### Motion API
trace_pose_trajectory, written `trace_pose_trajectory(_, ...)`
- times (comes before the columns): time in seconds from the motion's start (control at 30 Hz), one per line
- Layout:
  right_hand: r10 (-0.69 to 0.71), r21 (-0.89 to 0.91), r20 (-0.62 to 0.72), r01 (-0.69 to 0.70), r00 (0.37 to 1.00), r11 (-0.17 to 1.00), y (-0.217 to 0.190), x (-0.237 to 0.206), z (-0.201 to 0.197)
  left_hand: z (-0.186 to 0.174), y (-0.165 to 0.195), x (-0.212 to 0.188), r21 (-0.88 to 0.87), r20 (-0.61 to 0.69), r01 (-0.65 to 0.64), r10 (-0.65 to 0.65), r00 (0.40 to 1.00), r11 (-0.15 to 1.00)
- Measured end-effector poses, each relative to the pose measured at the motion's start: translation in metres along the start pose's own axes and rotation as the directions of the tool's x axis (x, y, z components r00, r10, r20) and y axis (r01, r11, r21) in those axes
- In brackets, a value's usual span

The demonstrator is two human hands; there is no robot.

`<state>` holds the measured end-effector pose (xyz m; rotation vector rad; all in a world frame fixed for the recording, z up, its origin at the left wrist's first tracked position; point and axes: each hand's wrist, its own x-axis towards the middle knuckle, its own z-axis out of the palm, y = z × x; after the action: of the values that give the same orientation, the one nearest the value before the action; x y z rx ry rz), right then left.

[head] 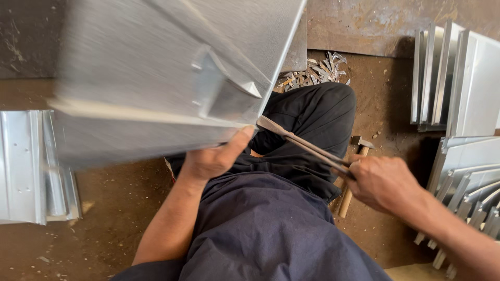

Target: The person sits on the workshop floor holding galvanized sheet metal panels across their lap, using pincers and a flat chisel-like bar to bend and press the folded edges of each panel. Finished panels are set down and stacked with others on the floor, and a new panel is picked up to repeat the process.

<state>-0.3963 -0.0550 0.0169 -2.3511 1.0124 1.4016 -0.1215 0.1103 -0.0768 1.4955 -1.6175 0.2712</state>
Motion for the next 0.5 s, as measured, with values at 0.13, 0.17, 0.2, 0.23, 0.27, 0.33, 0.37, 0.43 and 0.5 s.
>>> trace_pose_trajectory(0.13,-0.067,-0.077,-0.087,0.06,0.994,0.995,0.019,0.003,-0.008,0.016,0.009,-0.001,0.196,0.039,-0.072,0.066,0.997,0.978)
trace_pose_trajectory(0.17,-0.09,-0.087,-0.142,0.078,0.986,0.993,0.025,0.003,-0.007,0.018,0.007,-0.001,0.148,-0.032,-0.067,0.072,0.997,0.987)
trace_pose_trajectory(0.2,-0.138,-0.025,-0.155,0.135,0.978,0.99,0.032,0.003,-0.006,0.018,0.005,-0.001,0.104,-0.104,-0.059,0.07,0.992,0.993)
trace_pose_trajectory(0.23,-0.19,0.033,-0.17,0.198,0.967,0.98,0.037,0.002,-0.004,0.015,0.002,-0.001,-0.257,-0.128,0.152,-0.19,0.973,0.954)
trace_pose_trajectory(0.27,-0.247,0.085,-0.187,0.266,0.951,0.96,0.04,0.003,-0.001,0.009,-0.002,-0.002,-0.577,-0.056,0.325,-0.433,0.899,0.749)
trace_pose_trajectory(0.33,-0.268,0.469,0.066,0.207,0.961,0.858,0.04,0.005,0.007,-0.003,-0.012,-0.002,-0.885,0.106,0.372,-0.656,0.747,0.28)
trace_pose_trajectory(0.37,-0.318,0.628,0.179,0.14,0.931,0.765,0.036,0.007,0.012,-0.01,-0.018,-0.002,-0.943,0.126,0.303,-0.691,0.712,0.14)
trace_pose_trajectory(0.43,-0.488,0.852,0.094,0.184,0.868,0.49,0.021,0.01,0.026,-0.019,-0.024,-0.001,-0.98,0.149,0.195,-0.751,0.643,-0.028)
trace_pose_trajectory(0.5,-0.582,0.932,0.022,0.194,0.813,0.306,0.005,0.017,0.036,-0.02,-0.026,0.002,-0.985,0.161,0.14,-0.8,0.578,-0.098)
